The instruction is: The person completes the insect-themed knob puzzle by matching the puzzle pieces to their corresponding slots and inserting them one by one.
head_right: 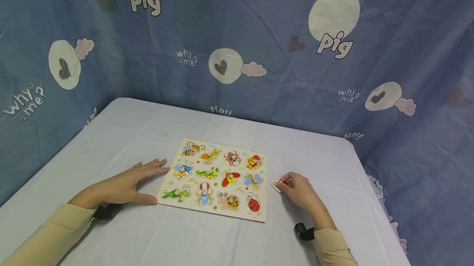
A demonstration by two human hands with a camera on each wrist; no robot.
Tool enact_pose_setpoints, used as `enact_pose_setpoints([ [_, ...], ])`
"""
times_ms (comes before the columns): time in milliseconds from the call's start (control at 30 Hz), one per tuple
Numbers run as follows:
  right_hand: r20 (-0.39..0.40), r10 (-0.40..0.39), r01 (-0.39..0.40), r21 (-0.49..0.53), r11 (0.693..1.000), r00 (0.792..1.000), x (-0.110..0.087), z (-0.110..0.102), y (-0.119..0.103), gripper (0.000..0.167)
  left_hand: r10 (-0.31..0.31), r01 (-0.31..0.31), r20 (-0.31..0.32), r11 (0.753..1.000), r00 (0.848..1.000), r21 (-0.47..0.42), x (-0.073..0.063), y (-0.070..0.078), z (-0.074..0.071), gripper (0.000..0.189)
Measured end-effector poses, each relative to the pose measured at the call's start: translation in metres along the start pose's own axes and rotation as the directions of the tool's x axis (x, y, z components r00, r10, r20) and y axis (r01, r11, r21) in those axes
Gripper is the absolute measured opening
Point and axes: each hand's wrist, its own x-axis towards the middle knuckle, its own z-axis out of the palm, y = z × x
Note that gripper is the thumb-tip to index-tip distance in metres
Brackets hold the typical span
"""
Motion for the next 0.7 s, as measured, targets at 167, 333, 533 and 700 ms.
enact_pose_setpoints([
  [167,0.004,0.002,-0.002,0.002,1.000,1.000,-0.0018,-0.0005,0.0000,0.021,0.003,-0.003,-0.001,1.000,1.000,0.008,-0.0007,0.0011,-0.0011,0.097],
  [333,0.000,0.020,-0.020,-0.017,1.000,1.000,-0.0019,-0.0004,0.0023,0.024,0.008,-0.008,0.001,1.000,1.000,0.007,-0.0011,0.0006,-0.0013,0.097],
  [533,0.003,0.039,-0.039,-0.022,0.999,0.999,-0.0030,-0.0016,0.0060,0.029,-0.001,0.001,0.003,1.000,1.000,0.007,-0.0006,0.0017,-0.0014,0.098],
  [700,0.022,0.012,-0.012,0.001,1.000,1.000,-0.0052,-0.0055,0.0089,0.024,-0.003,0.003,0.004,1.000,1.000,0.010,-0.0003,0.0021,-0.0009,0.098],
])
